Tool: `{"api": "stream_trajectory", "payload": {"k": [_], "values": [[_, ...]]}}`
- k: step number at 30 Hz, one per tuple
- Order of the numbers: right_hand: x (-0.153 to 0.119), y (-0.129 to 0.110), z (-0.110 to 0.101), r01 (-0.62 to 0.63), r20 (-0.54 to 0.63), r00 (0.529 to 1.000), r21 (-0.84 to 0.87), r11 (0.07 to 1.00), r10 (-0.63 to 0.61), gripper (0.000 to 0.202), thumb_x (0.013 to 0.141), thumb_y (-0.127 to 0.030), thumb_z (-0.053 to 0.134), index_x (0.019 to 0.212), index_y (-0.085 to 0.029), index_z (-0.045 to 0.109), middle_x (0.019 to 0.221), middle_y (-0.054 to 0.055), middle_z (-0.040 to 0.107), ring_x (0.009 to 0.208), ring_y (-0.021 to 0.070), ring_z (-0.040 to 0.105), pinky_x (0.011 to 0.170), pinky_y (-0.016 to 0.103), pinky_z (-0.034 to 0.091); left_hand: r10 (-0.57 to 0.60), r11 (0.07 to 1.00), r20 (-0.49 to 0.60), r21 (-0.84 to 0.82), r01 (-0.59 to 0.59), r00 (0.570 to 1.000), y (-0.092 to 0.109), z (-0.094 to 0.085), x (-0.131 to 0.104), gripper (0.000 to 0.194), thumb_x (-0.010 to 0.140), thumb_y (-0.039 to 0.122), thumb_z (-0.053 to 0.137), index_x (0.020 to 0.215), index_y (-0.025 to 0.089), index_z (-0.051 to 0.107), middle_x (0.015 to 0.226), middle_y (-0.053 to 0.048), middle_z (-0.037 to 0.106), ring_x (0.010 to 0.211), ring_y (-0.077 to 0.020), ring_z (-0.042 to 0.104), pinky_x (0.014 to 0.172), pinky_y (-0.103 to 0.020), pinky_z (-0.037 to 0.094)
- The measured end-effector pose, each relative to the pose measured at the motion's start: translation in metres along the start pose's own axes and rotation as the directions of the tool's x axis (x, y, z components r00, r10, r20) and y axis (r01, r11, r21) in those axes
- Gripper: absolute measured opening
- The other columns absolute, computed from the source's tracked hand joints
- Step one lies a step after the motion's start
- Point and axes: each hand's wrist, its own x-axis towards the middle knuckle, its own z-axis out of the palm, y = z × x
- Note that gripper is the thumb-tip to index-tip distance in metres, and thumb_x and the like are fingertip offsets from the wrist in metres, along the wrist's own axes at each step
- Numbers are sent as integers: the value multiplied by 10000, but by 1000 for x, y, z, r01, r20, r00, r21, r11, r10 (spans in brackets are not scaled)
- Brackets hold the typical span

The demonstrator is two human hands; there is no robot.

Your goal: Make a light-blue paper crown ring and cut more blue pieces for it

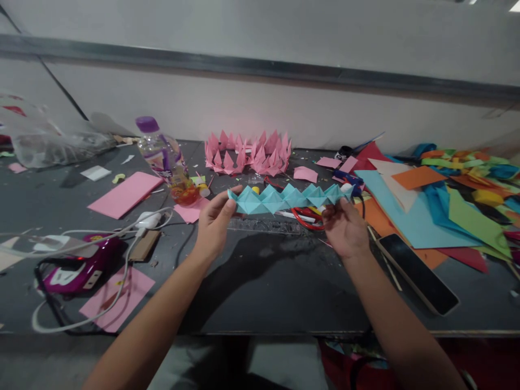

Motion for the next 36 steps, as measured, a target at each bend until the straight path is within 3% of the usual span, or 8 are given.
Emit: {"api": "stream_trajectory", "payload": {"k": [7, 12, 16, 21, 27, 30, 32, 36], "values": [[11, -2, -4, -23, -149, 988, 61, 998, 32, 278, 533, -220, 814, 639, -183, 560, 528, -102, 600, 468, 22, 550, 468, 103, 499, -58, 993, 169, 109, 40, 984, 5, -4, -2, 288, 724, 450, 683, 903, 226, 713, 1003, -62, 660, 884, -176, 583, 718, -268, 453], [18, -4, -8, -34, -164, 985, 76, 996, 46, 250, 573, -203, 793, 631, -193, 551, 514, -111, 595, 446, 21, 543, 447, 102, 501, -106, 984, 334, 172, 50, 937, 13, -1, -1, 251, 591, 411, 789, 658, 185, 700, 797, -55, 613, 770, -169, 567, 649, -270, 451], [23, -7, -13, -83, -116, 989, 44, 996, 88, 217, 607, -194, 776, 634, -196, 561, 529, -103, 605, 455, 32, 553, 475, 121, 519, -171, 964, 491, 264, 41, 854, 18, -1, 1, 229, 582, 379, 789, 593, 183, 672, 679, -10, 549, 633, -121, 517, 590, -249, 427], [29, -11, -20, -115, -108, 988, -4, 993, 114, 188, 627, -187, 761, 633, -197, 573, 552, -94, 613, 446, 47, 547, 443, 153, 500, -298, 918, 645, 397, 25, 704, 22, -6, 1, 158, 634, 321, 749, 634, 179, 678, 591, 17, 540, 557, -100, 470, 540, -216, 379], [29, -8, -19, -89, -22, 996, -38, 995, 88, 280, 531, -197, 820, 666, -196, 574, 568, -109, 618, 471, 36, 559, 458, 130, 484, -422, 874, 721, 485, 35, 549, 24, -6, -1, 114, 649, 283, 739, 646, 181, 689, 587, 18, 562, 556, -96, 490, 538, -199, 385], [27, -7, -17, -79, -6, 997, -83, 993, 78, 288, 526, -203, 821, 684, -196, 581, 581, -108, 623, 470, 37, 558, 452, 136, 480, -472, 868, 734, 483, 113, 489, 22, -5, -2, 85, 666, 257, 719, 645, 182, 684, 605, 13, 580, 535, -89, 503, 513, -190, 407], [27, -8, -17, -69, -21, 998, -87, 994, 67, 288, 522, -210, 822, 683, -193, 583, 571, -104, 620, 464, 38, 552, 448, 139, 477, -504, 855, 702, 487, 178, 503, 20, -5, -3, 84, 689, 261, 689, 658, 184, 678, 627, 4, 599, 537, -93, 523, 483, -181, 419], [29, -13, -18, -22, -88, 996, -57, 998, 17, 297, 508, -229, 825, 665, -189, 577, 559, -102, 616, 466, 37, 545, 446, 138, 471, -487, 841, 548, 505, 196, 680, 14, -5, -1, 115, 689, 294, 662, 700, 181, 679, 683, -13, 631, 582, -111, 549, 466, -180, 442]]}}
